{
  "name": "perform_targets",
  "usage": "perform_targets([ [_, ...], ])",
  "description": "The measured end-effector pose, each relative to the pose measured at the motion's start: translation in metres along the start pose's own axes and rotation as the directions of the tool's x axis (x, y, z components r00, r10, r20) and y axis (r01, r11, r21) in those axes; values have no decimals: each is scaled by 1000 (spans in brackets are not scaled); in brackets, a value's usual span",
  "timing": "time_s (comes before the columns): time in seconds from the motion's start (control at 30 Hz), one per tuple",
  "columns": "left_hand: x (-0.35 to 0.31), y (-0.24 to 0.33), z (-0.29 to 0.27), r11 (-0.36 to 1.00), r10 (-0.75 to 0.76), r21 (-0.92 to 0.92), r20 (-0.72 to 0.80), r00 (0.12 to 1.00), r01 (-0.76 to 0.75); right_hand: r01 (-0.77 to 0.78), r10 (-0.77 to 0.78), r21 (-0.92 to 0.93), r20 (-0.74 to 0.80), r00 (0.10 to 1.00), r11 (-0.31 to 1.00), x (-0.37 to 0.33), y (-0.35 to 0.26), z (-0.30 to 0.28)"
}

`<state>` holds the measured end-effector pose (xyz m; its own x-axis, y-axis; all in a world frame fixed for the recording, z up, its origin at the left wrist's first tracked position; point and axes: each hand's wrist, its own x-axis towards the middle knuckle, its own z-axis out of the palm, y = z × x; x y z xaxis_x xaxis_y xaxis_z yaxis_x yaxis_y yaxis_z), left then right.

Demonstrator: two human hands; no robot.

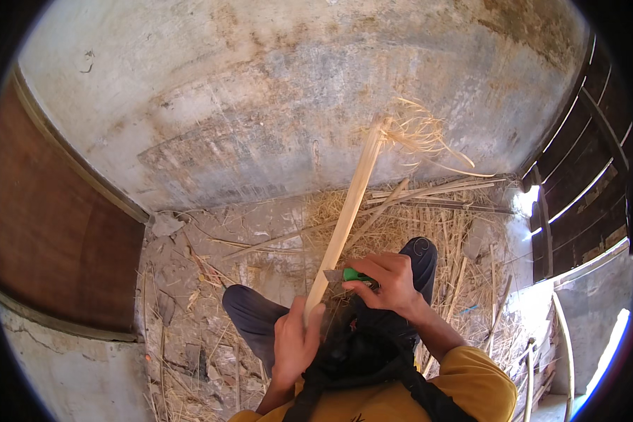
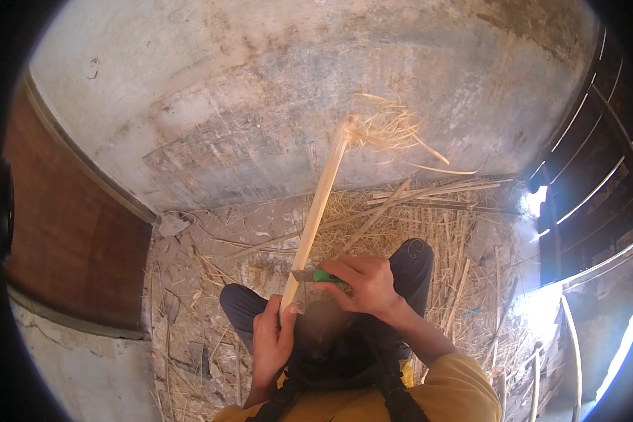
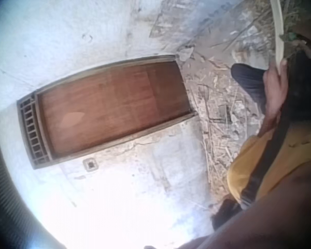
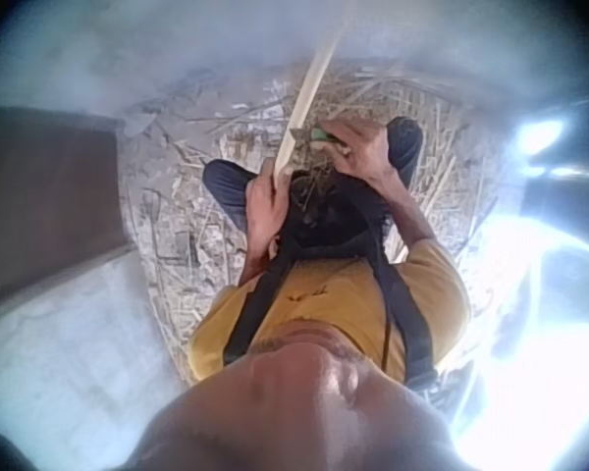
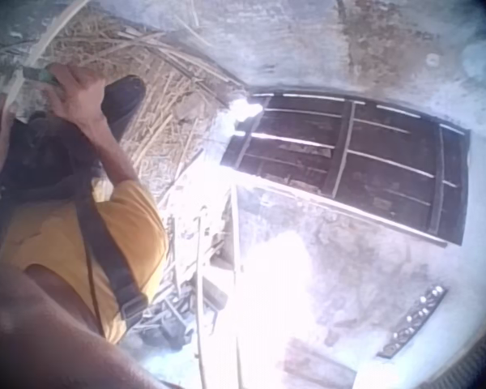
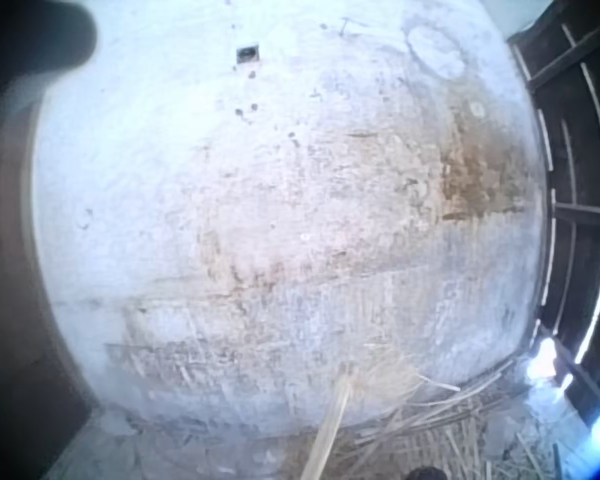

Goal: The person uses a knife to shave thin strips from a length of bamboo, creating a frayed end.

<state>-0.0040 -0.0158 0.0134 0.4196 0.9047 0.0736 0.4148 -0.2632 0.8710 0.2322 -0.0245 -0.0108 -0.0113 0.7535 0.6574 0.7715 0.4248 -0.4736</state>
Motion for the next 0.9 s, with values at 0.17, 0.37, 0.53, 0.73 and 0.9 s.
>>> perform_targets([
  [0.17, 0, 10, 0, 999, -30, -12, 3, 1000, 30, 49, -49, 7, -59, 997, 999, 3, -1, 0],
  [0.37, 1, 9, 2, 999, 33, 36, -30, 999, -32, 63, -68, -55, -104, 992, 996, 7, -2, -5],
  [0.53, 0, 6, 2, 999, 11, 45, -10, 1000, -10, 68, -77, -89, -105, 992, 994, 7, -1, -4],
  [0.73, -2, 6, 2, 1000, -2, 17, -1, 1000, 2, 75, -88, -113, -115, 989, 991, 10, -1, -8],
  [0.9, -3, 5, 1, 999, -8, 34, 14, 1000, 7, 85, -101, -118, -141, 985, 989, 13, 0, -8],
])
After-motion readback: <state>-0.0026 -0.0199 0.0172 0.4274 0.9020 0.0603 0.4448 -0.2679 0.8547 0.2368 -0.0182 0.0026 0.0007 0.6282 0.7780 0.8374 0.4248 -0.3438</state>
